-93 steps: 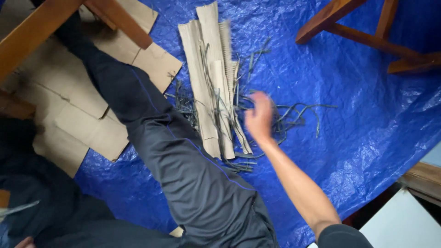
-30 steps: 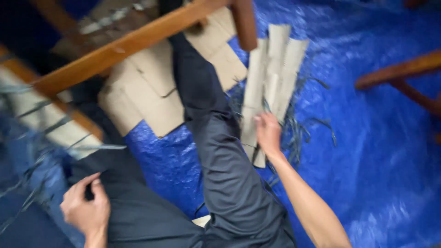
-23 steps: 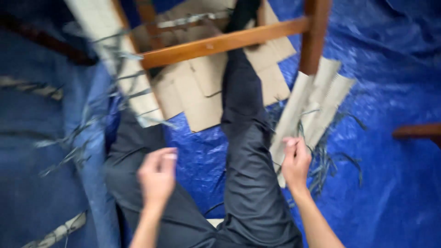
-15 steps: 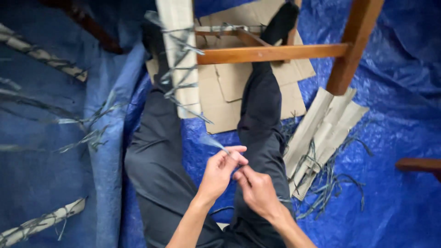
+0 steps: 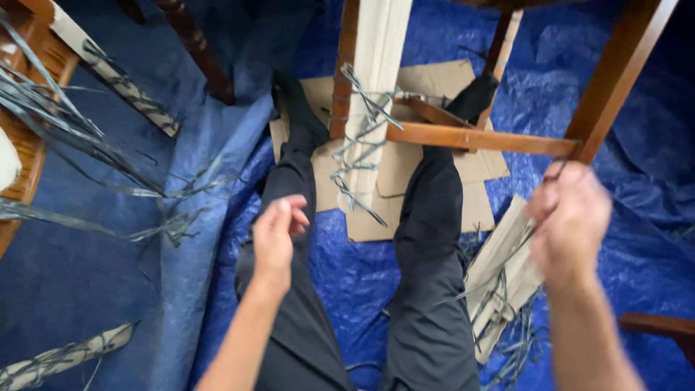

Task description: Wrapping protective material around the legs of a wooden chair and securing them with ties.

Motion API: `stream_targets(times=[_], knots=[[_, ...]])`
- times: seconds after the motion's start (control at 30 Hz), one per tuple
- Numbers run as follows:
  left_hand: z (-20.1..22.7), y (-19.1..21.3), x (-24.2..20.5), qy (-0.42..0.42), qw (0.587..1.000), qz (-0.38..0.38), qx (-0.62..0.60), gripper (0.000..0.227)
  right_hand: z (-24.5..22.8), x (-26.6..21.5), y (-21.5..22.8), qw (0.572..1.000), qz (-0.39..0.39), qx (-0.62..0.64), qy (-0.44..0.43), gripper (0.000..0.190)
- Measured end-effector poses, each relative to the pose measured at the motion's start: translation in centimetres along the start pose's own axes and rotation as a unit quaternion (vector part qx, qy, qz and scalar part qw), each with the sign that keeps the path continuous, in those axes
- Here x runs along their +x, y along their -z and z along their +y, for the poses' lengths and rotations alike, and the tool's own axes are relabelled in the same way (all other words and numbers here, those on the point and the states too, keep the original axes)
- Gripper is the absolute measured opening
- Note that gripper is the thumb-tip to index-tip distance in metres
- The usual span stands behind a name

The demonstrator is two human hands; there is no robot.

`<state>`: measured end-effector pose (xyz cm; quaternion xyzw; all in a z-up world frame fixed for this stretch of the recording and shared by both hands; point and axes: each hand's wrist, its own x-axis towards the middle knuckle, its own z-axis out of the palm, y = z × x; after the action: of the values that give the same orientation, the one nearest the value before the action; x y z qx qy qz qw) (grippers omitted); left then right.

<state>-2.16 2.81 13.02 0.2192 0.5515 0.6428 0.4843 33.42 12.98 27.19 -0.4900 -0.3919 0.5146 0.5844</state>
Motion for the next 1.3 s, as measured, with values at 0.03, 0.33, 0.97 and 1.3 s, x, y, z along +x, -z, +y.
stream_targets(times=[0.03, 0.33, 0.97, 1.3], knots=[[1.2, 0.1, 2.0, -0.077, 0.996, -0.019, 0.036, 0.031, -0.9, 2.2, -1.0, 0.996, -0.010, -0.078, 0.046, 0.018], [13.0, -10.4, 18.7, -0.466, 0.828, -0.147, 0.276, 0.046, 3.6, 20.7, -13.7, 0.818, -0.263, -0.495, 0.128, 0.019], [18.4, -8.9, 16.6, -0.449, 0.757, -0.147, 0.451, 0.015, -0.8, 12.8, -14.0, 0.891, -0.303, -0.325, 0.092, 0.018], [20.9, -8.1, 11.3, -0.468, 0.749, -0.124, 0.452, 0.014, -4.8, 9.0, -16.9, 0.911, -0.355, -0.208, -0.010, 0.027]])
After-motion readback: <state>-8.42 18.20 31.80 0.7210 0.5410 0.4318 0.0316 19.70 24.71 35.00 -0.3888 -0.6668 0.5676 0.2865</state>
